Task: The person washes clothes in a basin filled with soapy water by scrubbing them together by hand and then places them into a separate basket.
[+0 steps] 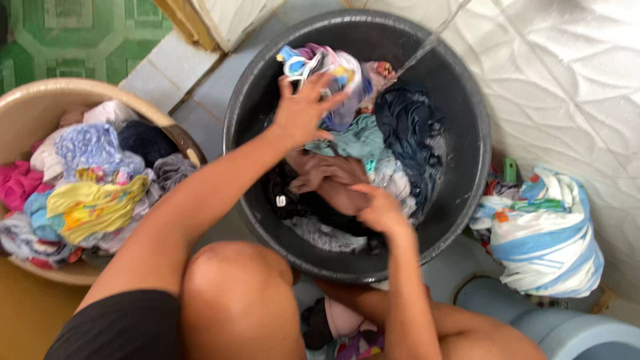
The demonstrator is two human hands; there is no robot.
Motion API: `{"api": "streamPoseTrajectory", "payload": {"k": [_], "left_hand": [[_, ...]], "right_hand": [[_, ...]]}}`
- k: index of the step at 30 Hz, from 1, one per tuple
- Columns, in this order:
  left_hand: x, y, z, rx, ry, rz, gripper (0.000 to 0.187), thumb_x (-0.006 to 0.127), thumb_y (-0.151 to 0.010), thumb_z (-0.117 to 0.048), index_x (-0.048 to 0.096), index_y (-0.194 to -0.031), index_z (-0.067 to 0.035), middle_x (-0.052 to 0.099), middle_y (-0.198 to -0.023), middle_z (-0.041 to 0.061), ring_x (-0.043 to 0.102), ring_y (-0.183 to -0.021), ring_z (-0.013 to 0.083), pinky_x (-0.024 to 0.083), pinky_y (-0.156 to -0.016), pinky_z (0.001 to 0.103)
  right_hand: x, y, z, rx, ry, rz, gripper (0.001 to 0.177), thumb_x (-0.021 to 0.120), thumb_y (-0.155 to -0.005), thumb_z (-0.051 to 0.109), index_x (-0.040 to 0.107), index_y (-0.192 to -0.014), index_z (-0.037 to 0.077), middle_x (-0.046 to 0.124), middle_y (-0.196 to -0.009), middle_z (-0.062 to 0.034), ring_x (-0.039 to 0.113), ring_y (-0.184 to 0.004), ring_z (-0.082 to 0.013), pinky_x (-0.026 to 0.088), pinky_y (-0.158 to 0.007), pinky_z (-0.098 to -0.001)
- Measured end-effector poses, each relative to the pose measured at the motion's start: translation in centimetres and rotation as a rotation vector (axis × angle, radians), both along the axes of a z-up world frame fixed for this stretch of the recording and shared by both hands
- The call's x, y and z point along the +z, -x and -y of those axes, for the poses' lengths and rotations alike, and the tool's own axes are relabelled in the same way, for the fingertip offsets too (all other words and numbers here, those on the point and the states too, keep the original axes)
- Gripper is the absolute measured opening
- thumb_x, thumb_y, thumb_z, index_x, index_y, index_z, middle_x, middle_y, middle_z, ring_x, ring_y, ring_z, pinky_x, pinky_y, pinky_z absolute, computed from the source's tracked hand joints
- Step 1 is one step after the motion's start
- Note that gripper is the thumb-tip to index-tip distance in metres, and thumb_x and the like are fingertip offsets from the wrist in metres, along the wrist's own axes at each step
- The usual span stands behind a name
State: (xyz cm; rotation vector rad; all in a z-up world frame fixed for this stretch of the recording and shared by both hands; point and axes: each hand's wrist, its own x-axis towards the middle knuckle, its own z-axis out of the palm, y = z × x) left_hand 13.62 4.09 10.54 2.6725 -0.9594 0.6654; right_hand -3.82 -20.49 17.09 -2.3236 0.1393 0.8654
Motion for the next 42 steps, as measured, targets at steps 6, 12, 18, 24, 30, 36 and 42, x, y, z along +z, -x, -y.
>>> {"api": "streamPoseTrajectory", "payload": {"k": [6, 12, 18, 24, 30, 36, 42], "left_hand": [[-13.9, 5.1, -7.2, 0.305, -0.333, -0.913, 0.032, 0.062, -0.093, -0.017, 0.067, -0.125, -0.015, 0.073, -0.114, 0.020, 0.073, -0.102, 0.0356, 0.058, -0.083, 0.051], [-5.7, 3.8, -6.0, 0.265, -0.632, -1.239, 0.046, 0.079, -0.078, -0.043, 0.078, -0.107, -0.007, 0.077, -0.108, 0.014, 0.074, -0.101, 0.0299, 0.058, -0.086, 0.042], [4.5, 6.2, 0.4, 0.207, 0.121, -0.862, 0.047, 0.067, -0.096, -0.036, 0.064, -0.142, -0.024, 0.068, -0.130, 0.013, 0.065, -0.115, 0.0339, 0.055, -0.097, 0.048], [-0.1, 12.1, -0.1, -0.149, -0.533, -0.869, 0.088, 0.063, -0.083, -0.066, 0.038, -0.158, -0.028, -0.001, -0.171, 0.010, 0.000, -0.157, 0.0322, 0.007, -0.110, 0.081], [-8.1, 12.1, -1.8, -0.089, -0.635, -0.760, 0.077, 0.056, -0.088, -0.068, 0.043, -0.154, -0.030, 0.002, -0.172, 0.002, 0.001, -0.158, 0.0237, -0.003, -0.110, 0.082], [-11.0, 7.4, -4.6, 0.114, -0.042, -0.964, 0.043, 0.055, -0.103, -0.054, 0.075, -0.122, -0.021, 0.066, -0.129, 0.011, 0.064, -0.119, 0.0300, 0.046, -0.102, 0.060], [-6.0, 7.1, -4.7, 0.065, 0.362, -0.892, 0.037, 0.066, -0.096, -0.046, 0.079, -0.106, -0.013, 0.076, -0.097, 0.014, 0.073, -0.084, 0.0354, 0.057, -0.075, 0.046]], "right_hand": [[5.5, 0.1, 7.7, -0.239, 0.184, -0.101, 0.072, 0.083, -0.062, -0.004, 0.075, -0.127, 0.027, 0.076, -0.089, -0.0163, 0.070, -0.083, -0.0270, 0.056, -0.078, -0.0371], [0.6, -0.9, 10.4, -0.395, 0.497, 0.737, 0.056, 0.075, -0.099, 0.012, 0.062, -0.153, 0.023, 0.048, -0.164, -0.0187, 0.047, -0.152, -0.0358, 0.043, -0.127, -0.0501], [-9.1, -3.8, 0.1, -0.473, 0.589, 0.329, 0.104, 0.072, -0.084, 0.063, 0.015, -0.163, 0.026, -0.007, -0.169, -0.0137, -0.018, -0.148, -0.0544, -0.001, -0.095, -0.0951], [-16.7, -9.7, 6.9, -0.014, 0.857, 0.554, 0.061, 0.068, -0.099, 0.024, 0.047, -0.155, 0.020, 0.014, -0.175, -0.0124, -0.008, -0.158, -0.0528, -0.003, -0.090, -0.0966], [-11.5, -11.5, 2.7, -0.569, 0.197, 0.767, 0.076, 0.063, -0.084, 0.012, 0.038, -0.156, 0.005, 0.033, -0.163, -0.0191, 0.027, -0.154, -0.0437, 0.016, -0.119, -0.0724], [-11.8, 4.3, -14.9, -0.288, -0.011, 0.633, 0.052, 0.068, -0.094, 0.028, 0.056, -0.141, 0.011, 0.052, -0.141, -0.0276, 0.048, -0.131, -0.0470, 0.038, -0.108, -0.0569], [-18.8, 2.6, -8.0, 0.420, 0.031, 0.442, 0.035, 0.061, -0.094, 0.015, 0.059, -0.129, 0.018, 0.061, -0.123, -0.0143, 0.063, -0.110, -0.0371, 0.053, -0.091, -0.0494]]}}
